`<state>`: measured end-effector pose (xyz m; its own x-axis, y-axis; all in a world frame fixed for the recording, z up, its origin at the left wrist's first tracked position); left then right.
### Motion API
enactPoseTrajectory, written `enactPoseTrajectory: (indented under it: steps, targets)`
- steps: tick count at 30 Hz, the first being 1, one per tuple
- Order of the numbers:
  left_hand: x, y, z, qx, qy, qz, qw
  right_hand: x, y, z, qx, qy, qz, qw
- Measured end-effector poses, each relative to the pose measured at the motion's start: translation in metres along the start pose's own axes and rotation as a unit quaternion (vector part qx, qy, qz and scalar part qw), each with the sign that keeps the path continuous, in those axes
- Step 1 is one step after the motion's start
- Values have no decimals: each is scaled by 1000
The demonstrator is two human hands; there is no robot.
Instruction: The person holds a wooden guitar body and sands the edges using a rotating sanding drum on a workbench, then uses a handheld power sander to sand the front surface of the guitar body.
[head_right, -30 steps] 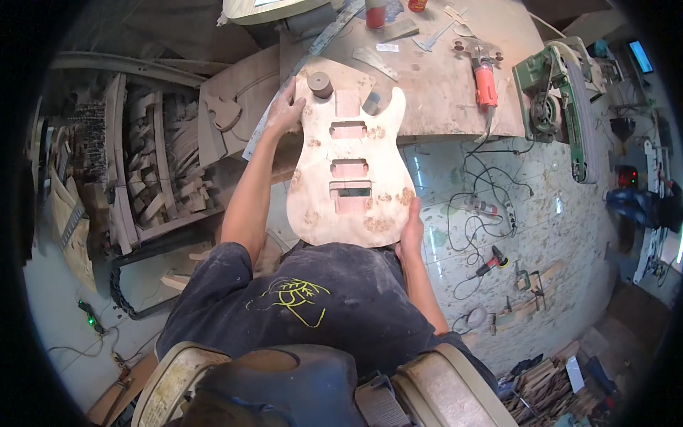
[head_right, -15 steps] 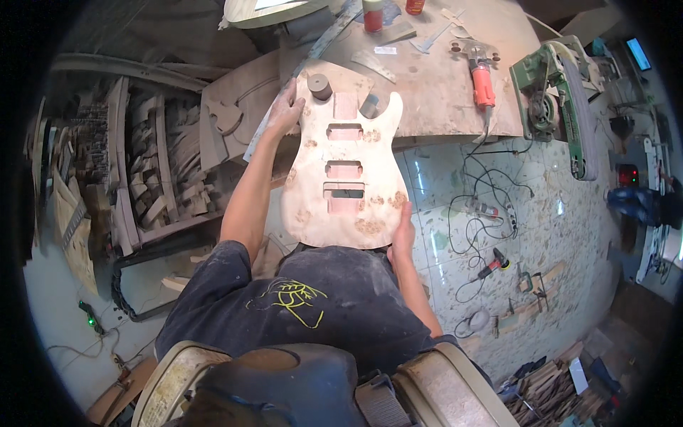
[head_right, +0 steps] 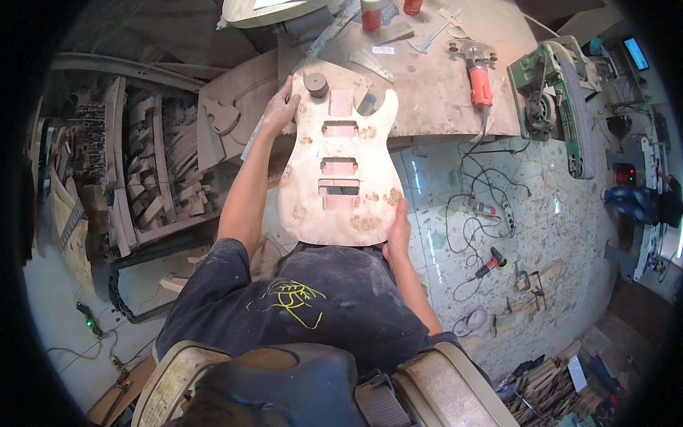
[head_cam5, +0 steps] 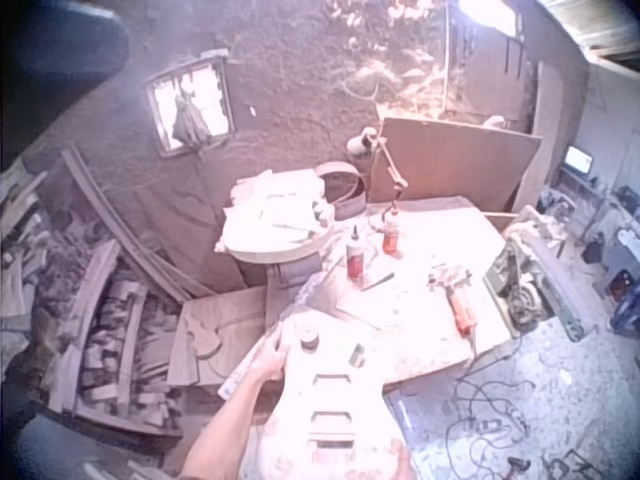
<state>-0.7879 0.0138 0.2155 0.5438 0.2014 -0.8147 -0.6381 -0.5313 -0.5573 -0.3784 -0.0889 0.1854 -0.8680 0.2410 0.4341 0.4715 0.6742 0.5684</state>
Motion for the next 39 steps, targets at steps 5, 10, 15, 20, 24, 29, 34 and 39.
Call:
enactPoseTrajectory:
  steps: [5,10,15,20,24,29,34,39]
  targets:
    - [1,0,0,-7,2,4,1000,0,1,-1,-8,-3,-6,1000]
    - [9,2,0,-10,0,48,999,-4,0,-2,7,3,-9,1000]
    - [12,7,6,-10,31,26,999,-4,3,-2,-9,-12,-2,1000]
    - [12,13,9,8,-31,-1,1000,-5,2,4,-14,0,0,1000]
    - [3,0,5,-10,-6,-6,1000,-7,-1,8,12,21,0,1000]
    - [0,-4,4,-14,-5,-11,1000,2,-1,2,2,58,12,998]
    - [-1,-7,7,-21,-25,4,999,-1,-7,3,13,41,15,999]
    - [10,1,2,-19,-37,-47,998,-6,-6,-2,4,24,24,999]
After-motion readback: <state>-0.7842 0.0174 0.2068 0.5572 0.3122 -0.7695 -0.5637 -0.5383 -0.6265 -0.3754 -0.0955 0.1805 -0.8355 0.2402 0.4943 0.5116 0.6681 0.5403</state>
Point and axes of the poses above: each hand's wrist, its own z-axis towards the middle knuckle, its own x-axis out of the palm, y = z × x, the point moved 6 cm from there along z, towards the middle knuckle, and after that the axes turned 12 degrees about z, right-handed, at the moved point
